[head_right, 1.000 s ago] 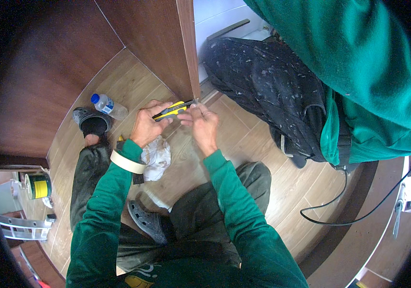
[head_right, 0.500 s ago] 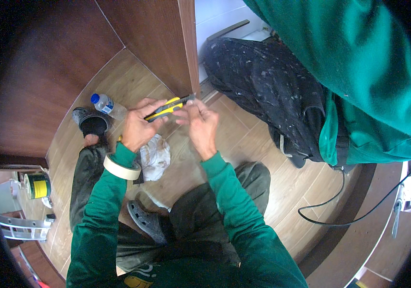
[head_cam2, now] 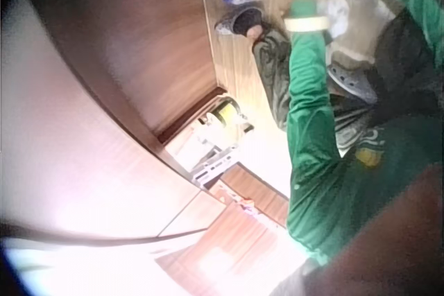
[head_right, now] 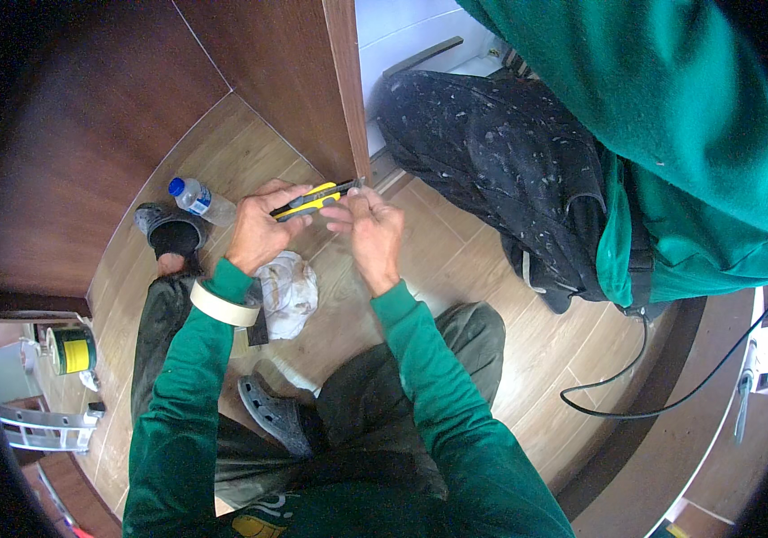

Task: The person sits on the floor and uses a utility knife to trim the edge of a wooden cabinet. They then use a sanding block to smooth the trimmed area.

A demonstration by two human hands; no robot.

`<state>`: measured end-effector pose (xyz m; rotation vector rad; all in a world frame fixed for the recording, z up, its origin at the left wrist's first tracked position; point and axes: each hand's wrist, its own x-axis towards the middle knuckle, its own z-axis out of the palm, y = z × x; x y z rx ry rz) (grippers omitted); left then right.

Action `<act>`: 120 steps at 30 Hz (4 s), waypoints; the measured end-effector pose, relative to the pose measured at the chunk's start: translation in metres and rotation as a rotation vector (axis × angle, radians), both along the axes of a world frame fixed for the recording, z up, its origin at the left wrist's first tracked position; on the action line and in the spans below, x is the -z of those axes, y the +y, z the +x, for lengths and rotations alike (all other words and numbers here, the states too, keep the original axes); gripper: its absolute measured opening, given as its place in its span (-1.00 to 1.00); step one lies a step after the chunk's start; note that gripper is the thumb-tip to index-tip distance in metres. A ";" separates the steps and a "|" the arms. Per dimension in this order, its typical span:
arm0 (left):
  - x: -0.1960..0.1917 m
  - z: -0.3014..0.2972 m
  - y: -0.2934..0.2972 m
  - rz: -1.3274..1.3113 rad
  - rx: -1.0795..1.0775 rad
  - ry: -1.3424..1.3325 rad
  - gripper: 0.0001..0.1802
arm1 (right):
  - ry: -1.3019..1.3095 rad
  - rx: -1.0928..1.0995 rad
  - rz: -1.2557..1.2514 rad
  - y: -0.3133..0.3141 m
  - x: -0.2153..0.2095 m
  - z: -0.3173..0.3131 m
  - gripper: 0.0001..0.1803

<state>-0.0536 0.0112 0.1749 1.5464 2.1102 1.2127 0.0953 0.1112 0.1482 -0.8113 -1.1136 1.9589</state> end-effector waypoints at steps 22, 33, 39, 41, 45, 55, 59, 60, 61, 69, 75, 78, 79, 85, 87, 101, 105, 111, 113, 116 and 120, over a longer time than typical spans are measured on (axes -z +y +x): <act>-0.003 0.001 -0.003 -0.012 0.014 0.022 -0.52 | 0.010 0.008 -0.022 -0.002 0.003 0.001 -0.68; -0.061 0.007 -0.004 0.027 -0.008 0.024 -0.56 | 0.015 0.026 0.086 -0.003 -0.059 -0.001 -0.67; -0.067 0.014 -0.014 0.126 -0.008 0.038 -0.54 | 0.083 0.023 0.182 -0.008 -0.078 0.006 -0.70; -0.062 0.020 -0.030 0.069 -0.045 0.037 -0.51 | 0.069 0.021 0.157 -0.021 -0.053 0.021 -0.70; -0.013 0.045 -0.091 0.012 -0.181 -0.047 -0.53 | -0.067 0.029 0.077 -0.015 0.019 0.055 -0.69; 0.027 0.096 -0.191 -0.016 -0.434 -0.465 -0.52 | -0.066 -0.012 0.294 0.056 -0.027 0.021 -0.59; 0.026 0.105 -0.202 -0.027 -0.476 -0.503 -0.49 | -0.123 -0.020 0.392 0.070 -0.009 0.008 -0.52; 0.028 0.107 -0.204 -0.022 -0.489 -0.516 -0.49 | -0.139 -0.028 0.408 0.070 0.001 0.005 -0.52; 0.030 0.107 -0.206 -0.028 -0.489 -0.514 -0.49 | -0.136 -0.050 0.370 0.071 0.009 0.007 -0.57; 0.035 0.106 -0.196 -0.036 -0.430 -0.478 -0.50 | -0.278 0.061 0.507 0.060 0.061 0.023 -0.74; 0.036 0.105 -0.192 -0.003 -0.430 -0.495 -0.51 | -0.449 0.288 0.852 0.039 -0.004 -0.001 -0.73; 0.033 0.107 -0.191 0.014 -0.436 -0.503 -0.51 | -0.460 0.392 0.950 0.035 -0.015 -0.007 -0.77; 0.033 0.108 -0.192 0.018 -0.437 -0.504 -0.51 | -0.439 0.425 0.970 0.034 -0.016 -0.007 -0.79; 0.046 0.108 -0.207 0.020 -0.457 -0.498 -0.51 | -0.194 0.386 0.898 0.023 -0.017 0.011 -0.90; 0.049 0.109 -0.210 0.039 -0.471 -0.522 -0.51 | -0.358 0.249 0.955 0.008 0.005 0.033 -0.87; 0.044 0.113 -0.198 0.027 -0.462 -0.551 -0.54 | -0.581 0.320 0.925 0.026 -0.031 0.001 -0.72; 0.047 0.113 -0.200 0.049 -0.458 -0.601 -0.52 | -0.670 0.183 0.990 0.017 0.023 0.023 -0.83; 0.060 0.109 -0.212 0.037 -0.478 -0.619 -0.51 | -0.600 0.027 0.770 0.016 0.047 0.045 -0.78; 0.057 0.109 -0.212 0.021 -0.481 -0.620 -0.52 | -0.529 0.029 0.669 0.022 0.026 0.037 -0.69; 0.050 0.108 -0.209 -0.008 -0.468 -0.545 -0.51 | -0.533 0.033 0.718 0.041 0.014 0.025 -0.66; 0.050 0.101 -0.198 -0.028 -0.434 -0.551 -0.52 | -0.558 0.068 0.856 0.061 0.051 0.015 -0.61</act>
